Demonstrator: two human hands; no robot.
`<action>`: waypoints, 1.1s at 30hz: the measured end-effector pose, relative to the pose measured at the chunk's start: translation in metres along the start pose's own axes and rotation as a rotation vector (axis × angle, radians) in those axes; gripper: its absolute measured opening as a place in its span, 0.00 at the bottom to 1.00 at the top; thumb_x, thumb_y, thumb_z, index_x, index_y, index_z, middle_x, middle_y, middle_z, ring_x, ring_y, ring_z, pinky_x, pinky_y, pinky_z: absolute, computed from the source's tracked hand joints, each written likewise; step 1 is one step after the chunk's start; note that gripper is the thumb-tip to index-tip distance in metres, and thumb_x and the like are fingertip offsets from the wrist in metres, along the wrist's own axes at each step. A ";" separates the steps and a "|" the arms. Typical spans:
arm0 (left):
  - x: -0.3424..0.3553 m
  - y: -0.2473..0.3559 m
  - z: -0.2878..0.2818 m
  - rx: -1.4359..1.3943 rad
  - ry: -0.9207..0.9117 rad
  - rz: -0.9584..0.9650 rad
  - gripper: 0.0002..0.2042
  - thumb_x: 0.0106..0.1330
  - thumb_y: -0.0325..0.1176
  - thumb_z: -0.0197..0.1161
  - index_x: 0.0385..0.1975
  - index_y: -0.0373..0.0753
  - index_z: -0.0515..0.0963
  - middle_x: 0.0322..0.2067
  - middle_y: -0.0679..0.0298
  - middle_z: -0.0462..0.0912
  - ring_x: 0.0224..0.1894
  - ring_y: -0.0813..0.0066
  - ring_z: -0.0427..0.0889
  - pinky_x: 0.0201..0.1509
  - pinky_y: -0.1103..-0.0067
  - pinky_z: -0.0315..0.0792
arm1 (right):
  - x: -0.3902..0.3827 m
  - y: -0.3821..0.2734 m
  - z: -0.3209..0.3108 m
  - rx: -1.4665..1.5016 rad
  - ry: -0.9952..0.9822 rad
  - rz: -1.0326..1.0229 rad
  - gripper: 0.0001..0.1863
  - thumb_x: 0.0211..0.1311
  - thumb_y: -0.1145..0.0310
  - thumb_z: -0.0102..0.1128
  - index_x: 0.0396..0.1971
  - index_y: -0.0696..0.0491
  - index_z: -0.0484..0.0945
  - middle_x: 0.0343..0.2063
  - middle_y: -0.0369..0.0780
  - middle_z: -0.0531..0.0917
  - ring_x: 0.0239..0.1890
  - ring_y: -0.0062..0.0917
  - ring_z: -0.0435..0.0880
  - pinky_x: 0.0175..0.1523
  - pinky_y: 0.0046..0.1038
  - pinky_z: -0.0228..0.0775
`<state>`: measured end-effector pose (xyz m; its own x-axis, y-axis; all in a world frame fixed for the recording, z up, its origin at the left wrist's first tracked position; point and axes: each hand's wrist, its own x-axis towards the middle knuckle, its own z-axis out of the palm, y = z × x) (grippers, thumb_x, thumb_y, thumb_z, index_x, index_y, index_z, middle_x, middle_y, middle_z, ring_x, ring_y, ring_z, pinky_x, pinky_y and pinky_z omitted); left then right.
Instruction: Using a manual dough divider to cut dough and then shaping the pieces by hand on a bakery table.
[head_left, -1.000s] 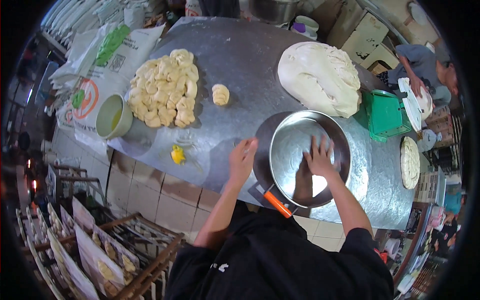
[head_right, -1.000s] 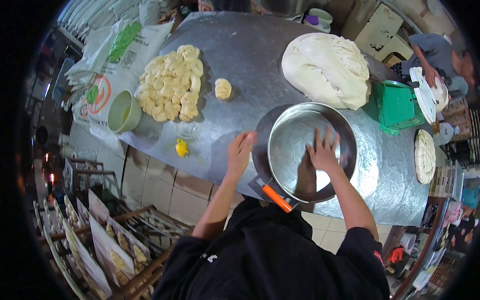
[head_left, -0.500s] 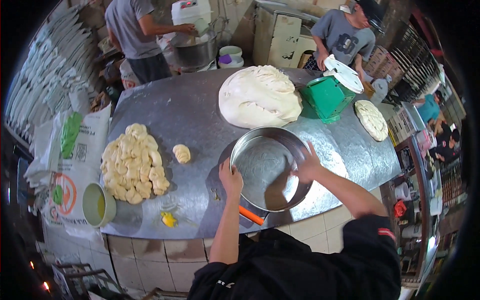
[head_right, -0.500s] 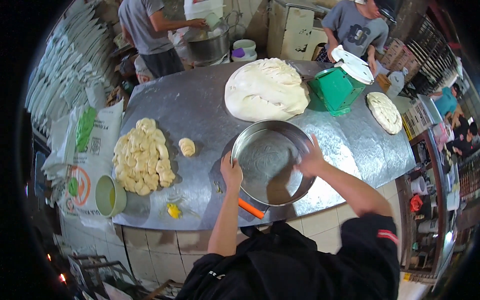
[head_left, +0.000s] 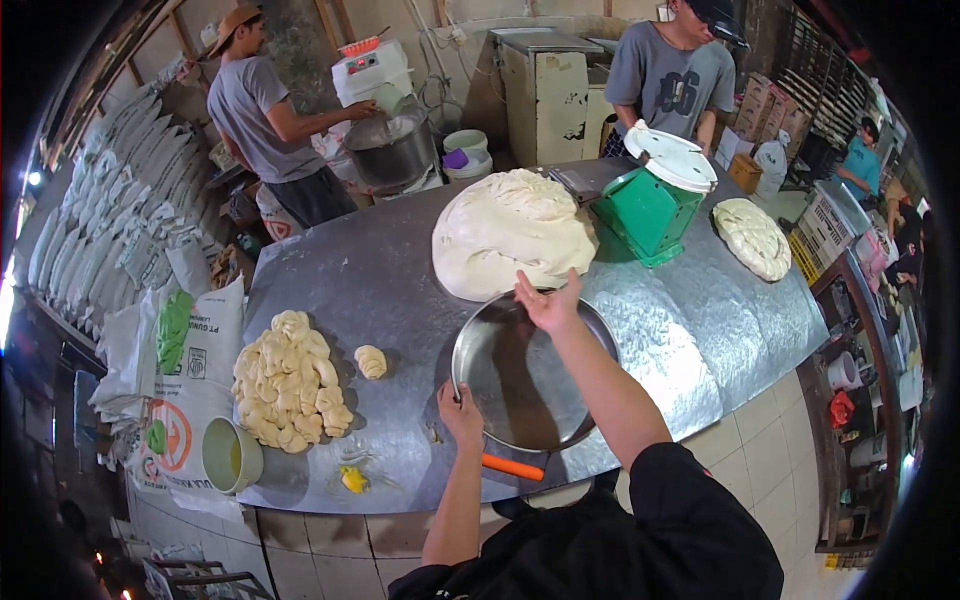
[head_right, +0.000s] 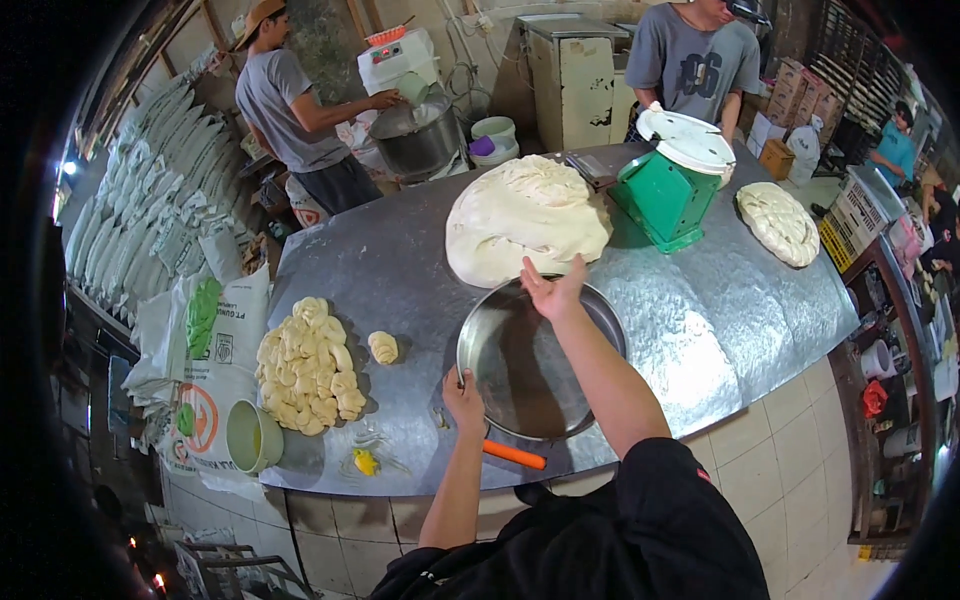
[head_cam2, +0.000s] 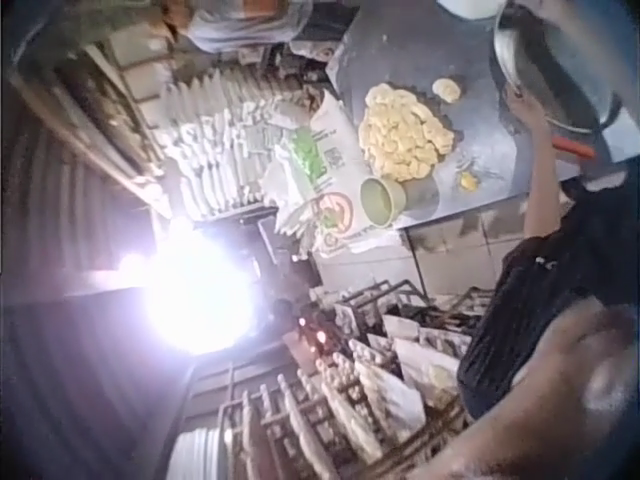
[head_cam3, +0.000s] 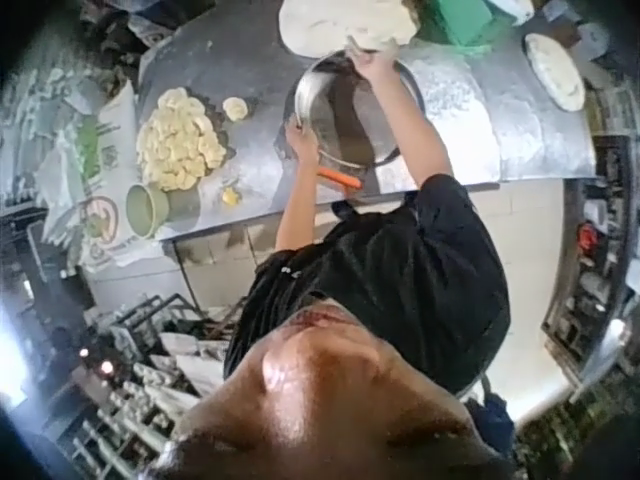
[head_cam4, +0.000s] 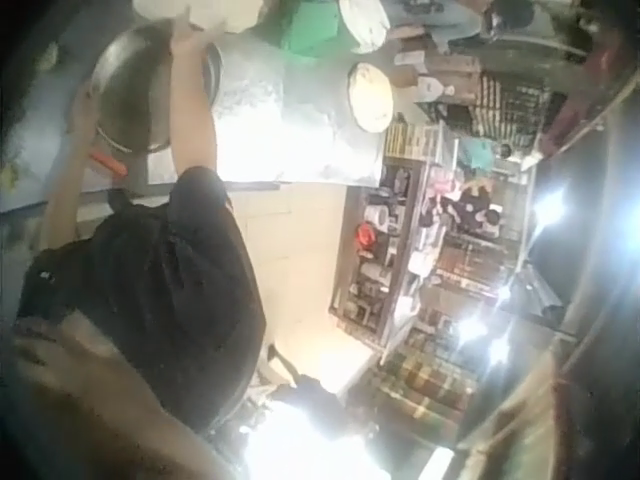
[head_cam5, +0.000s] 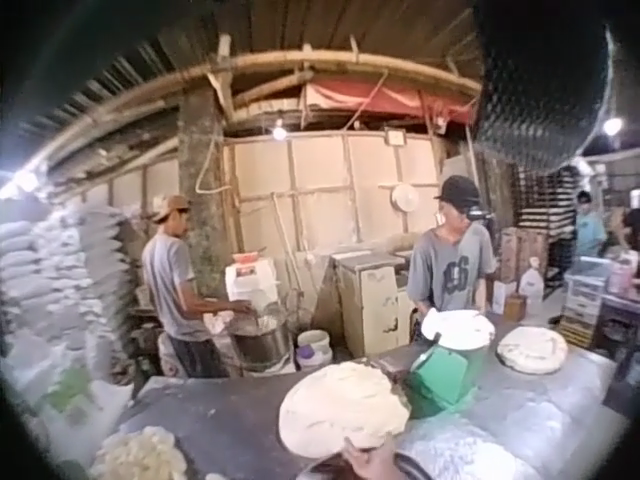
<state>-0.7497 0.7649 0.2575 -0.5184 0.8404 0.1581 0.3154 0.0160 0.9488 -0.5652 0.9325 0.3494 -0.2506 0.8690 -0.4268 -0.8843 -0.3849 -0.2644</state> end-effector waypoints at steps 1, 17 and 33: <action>-0.001 0.000 -0.001 0.038 0.042 0.009 0.11 0.72 0.31 0.56 0.48 0.34 0.78 0.42 0.53 0.77 0.43 0.62 0.76 0.48 0.72 0.70 | -0.011 -0.009 -0.003 0.131 -0.021 -0.042 0.57 0.59 0.27 0.43 0.69 0.65 0.45 0.64 0.60 0.62 0.63 0.52 0.70 0.63 0.53 0.66; -0.019 -0.037 -0.005 0.299 0.132 -0.036 0.19 0.73 0.37 0.52 0.57 0.28 0.71 0.51 0.44 0.77 0.50 0.51 0.77 0.57 0.66 0.68 | -0.252 -0.315 -0.285 -2.385 0.630 -0.832 0.33 0.68 0.48 0.49 0.69 0.48 0.62 0.71 0.51 0.55 0.72 0.52 0.52 0.67 0.65 0.44; -0.074 -0.073 -0.004 0.450 0.421 -0.252 0.27 0.74 0.38 0.51 0.66 0.26 0.61 0.64 0.45 0.67 0.66 0.50 0.68 0.68 0.70 0.62 | -0.285 -0.382 -0.212 -2.032 0.412 -1.110 0.28 0.65 0.57 0.57 0.61 0.56 0.70 0.62 0.56 0.68 0.63 0.52 0.69 0.66 0.44 0.62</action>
<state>-0.7377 0.6988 0.1774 -0.8571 0.4995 0.1261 0.3977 0.4860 0.7782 -0.0725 0.7665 0.3889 0.1571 0.8995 0.4077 0.8542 0.0834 -0.5132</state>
